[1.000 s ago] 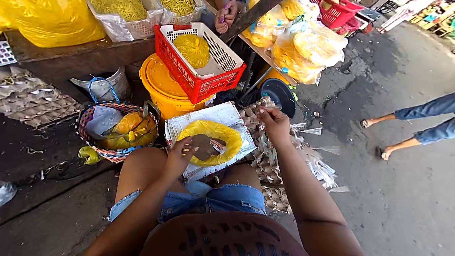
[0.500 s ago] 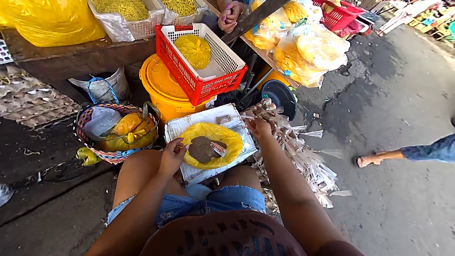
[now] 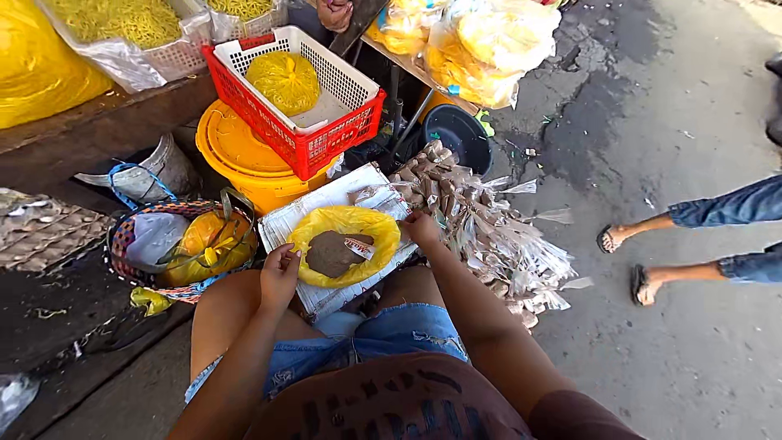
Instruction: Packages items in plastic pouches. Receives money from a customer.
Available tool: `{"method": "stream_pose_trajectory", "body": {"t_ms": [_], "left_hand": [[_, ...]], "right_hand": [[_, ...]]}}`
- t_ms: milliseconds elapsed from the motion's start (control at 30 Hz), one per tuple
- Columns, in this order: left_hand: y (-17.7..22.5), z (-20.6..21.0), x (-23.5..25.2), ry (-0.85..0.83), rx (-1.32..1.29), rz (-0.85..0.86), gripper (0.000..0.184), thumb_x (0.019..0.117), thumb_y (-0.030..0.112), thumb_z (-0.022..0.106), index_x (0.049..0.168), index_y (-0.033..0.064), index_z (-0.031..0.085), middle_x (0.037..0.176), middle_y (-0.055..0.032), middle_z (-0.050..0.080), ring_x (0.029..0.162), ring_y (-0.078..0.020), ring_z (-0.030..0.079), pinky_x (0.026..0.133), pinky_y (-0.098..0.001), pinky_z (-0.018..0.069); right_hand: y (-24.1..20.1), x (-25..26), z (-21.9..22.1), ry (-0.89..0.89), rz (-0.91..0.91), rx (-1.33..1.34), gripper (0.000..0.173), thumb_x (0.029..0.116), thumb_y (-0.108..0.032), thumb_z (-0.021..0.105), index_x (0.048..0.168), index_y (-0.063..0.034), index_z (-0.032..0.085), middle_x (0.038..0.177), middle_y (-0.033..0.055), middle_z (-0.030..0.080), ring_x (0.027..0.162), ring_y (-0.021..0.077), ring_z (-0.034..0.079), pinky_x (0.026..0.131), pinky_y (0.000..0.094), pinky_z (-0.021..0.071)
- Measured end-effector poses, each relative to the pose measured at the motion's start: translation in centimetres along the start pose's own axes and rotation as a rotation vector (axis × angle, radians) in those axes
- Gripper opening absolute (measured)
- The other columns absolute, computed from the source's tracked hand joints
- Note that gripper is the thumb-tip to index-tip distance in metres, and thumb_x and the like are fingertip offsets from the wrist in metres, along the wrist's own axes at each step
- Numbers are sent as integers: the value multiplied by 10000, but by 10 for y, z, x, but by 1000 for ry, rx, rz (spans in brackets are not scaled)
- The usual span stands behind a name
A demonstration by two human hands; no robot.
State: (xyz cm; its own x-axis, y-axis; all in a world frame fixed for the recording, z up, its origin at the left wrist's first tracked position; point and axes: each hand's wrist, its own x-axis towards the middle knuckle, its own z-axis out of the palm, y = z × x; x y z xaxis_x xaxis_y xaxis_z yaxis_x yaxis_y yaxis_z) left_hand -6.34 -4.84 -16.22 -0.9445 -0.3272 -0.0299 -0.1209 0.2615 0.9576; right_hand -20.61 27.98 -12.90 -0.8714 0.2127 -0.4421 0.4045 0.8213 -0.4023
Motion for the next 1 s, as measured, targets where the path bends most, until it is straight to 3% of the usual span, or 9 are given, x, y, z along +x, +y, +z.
{"method": "stream_pose_trajectory", "body": {"t_ms": [233,333,400,533,667,733,867,933,1000], "left_hand": [[-1,-3,-6,65,-9,56,262,993,92,606,1193,-70,654,1001,-101,662,762,-4,604,705,-145,511],[5,-2,-12,83,-24,117,249,989,82,601,1176,-72,660,987,-85,657,763,15,590,704,-127,499],[15,1,-19,67,-56,170,235,981,74,596,1149,-68,676,982,-75,662,775,20,599,707,-126,510],[57,18,-37,-241,-211,109,235,1030,101,541,1090,-65,696,1024,-75,714,839,-33,663,782,-218,565],[99,39,-38,-639,-326,-119,446,1104,232,344,1320,-65,598,1253,-135,666,1099,-140,657,963,-327,538],[111,45,-35,-588,-469,-222,416,1116,233,351,1305,-56,584,1218,-111,666,1088,-122,657,976,-320,539],[119,32,-21,-234,-685,-236,214,1051,48,521,1114,-74,685,979,-90,751,928,-150,720,903,-324,587],[121,15,-15,-125,-629,-237,185,1038,54,560,1088,-53,702,943,-65,749,840,-106,703,800,-265,582],[119,2,-11,-57,-525,-225,169,1025,73,596,1072,-11,734,915,-8,736,689,-8,605,633,-173,494]], "right_hand": [[11,6,-1,-7,-82,34,338,1069,-280,519,1210,-23,688,1223,212,676,1171,357,632,1020,565,456],[18,-10,-13,60,-171,209,333,1073,-259,534,1163,16,699,1107,201,696,1039,296,649,961,504,475],[15,-29,-21,105,-213,415,285,1048,-236,592,1088,21,708,975,137,687,873,184,617,838,398,492],[-10,-87,-27,-25,-262,896,108,1029,-102,587,1013,-7,637,948,50,700,835,96,658,750,278,552],[-35,-131,-1,-270,-405,1031,54,1024,-74,546,1005,-36,579,899,15,704,740,60,646,659,230,532],[-44,-151,15,-329,-466,969,39,996,-82,599,982,-51,579,799,-34,647,681,32,600,641,214,510],[-41,-181,47,-301,-636,717,144,943,-129,686,983,-13,611,782,-25,638,681,16,600,664,204,521],[-28,-192,60,-337,-678,606,180,951,-177,693,963,-17,613,756,-28,613,647,-4,561,630,182,490],[-16,-198,69,-404,-673,484,221,954,-217,696,965,-8,627,762,-2,615,643,11,551,628,192,481]]}}
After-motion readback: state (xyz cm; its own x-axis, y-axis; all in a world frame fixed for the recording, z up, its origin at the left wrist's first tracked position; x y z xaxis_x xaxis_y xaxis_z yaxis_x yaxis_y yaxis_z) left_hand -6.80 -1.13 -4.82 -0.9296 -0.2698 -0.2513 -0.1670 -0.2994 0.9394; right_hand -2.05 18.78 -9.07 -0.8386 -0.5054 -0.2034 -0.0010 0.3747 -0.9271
